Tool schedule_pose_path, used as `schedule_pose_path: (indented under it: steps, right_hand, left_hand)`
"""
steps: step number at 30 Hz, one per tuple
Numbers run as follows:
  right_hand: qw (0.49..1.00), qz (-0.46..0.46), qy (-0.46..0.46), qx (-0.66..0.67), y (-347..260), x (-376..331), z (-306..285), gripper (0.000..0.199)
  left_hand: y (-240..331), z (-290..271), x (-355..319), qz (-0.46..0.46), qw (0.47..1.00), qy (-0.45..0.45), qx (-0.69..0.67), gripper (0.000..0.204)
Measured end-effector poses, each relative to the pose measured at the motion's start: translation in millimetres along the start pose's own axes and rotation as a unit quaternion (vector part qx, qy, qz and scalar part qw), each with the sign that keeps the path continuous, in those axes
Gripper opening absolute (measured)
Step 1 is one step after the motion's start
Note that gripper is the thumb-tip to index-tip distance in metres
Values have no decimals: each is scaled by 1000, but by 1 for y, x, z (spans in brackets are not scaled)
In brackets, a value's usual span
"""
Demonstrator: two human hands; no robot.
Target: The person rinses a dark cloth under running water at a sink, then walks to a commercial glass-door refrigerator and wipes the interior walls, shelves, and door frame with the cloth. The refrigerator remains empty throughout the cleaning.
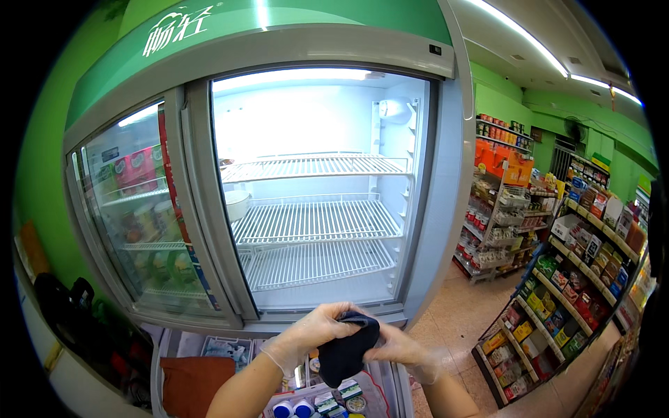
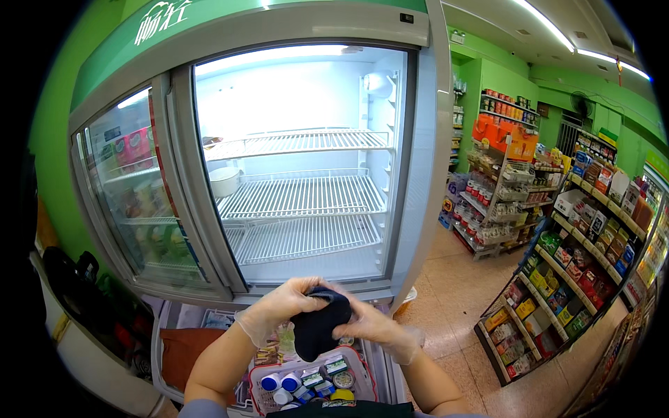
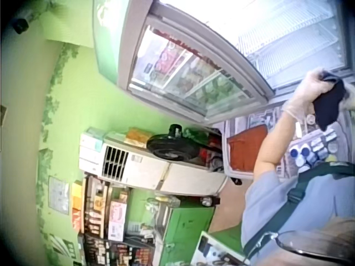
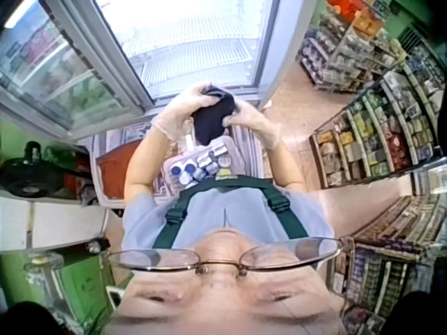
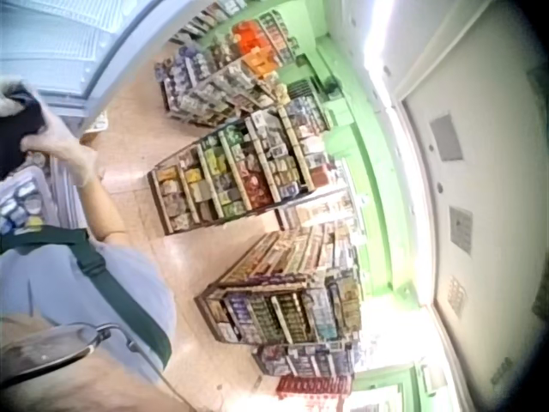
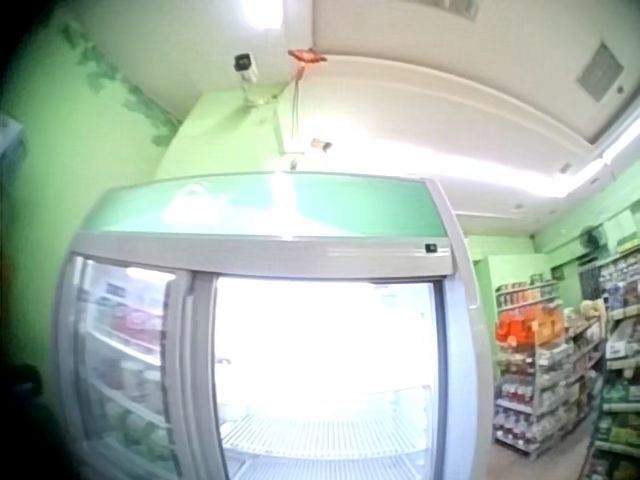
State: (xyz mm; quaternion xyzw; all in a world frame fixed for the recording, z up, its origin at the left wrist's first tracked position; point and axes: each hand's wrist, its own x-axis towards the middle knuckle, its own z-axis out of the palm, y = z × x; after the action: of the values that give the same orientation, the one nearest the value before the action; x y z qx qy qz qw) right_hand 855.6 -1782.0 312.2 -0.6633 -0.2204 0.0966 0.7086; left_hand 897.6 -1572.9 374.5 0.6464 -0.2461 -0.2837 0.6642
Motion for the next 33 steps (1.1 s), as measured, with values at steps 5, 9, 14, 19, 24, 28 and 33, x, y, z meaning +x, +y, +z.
schedule_pose_path:
  steps: [5,9,14,19,24,28,33]
  right_hand:
    - [989,133,47,-47,-17,-11,-5,33]
    - [991,106,55,-52,-47,-7,7,28]
    - [993,51,110,10,-38,9,11,22]
    - [995,37,75,-49,-17,23,4,21]
    - [869,-144,370,-295,33,28,3,59]
    - [940,-111,230,-225,40,9,44,75]
    - [959,1,276,58,22,23,29,55]
  left_hand:
    - [-5,-21,3,-39,993,65,85,32]
    - [-44,-36,19,-13,985,164,44,41]
    - [-74,-23,11,61,994,68,-56,70]
    - [-97,5,4,-6,990,-20,-141,58]
    - [-91,-5,13,-56,967,121,-218,42]
    - [-83,1,24,19,971,64,-228,60]
    - [-65,-7,22,3,954,-113,-277,80]
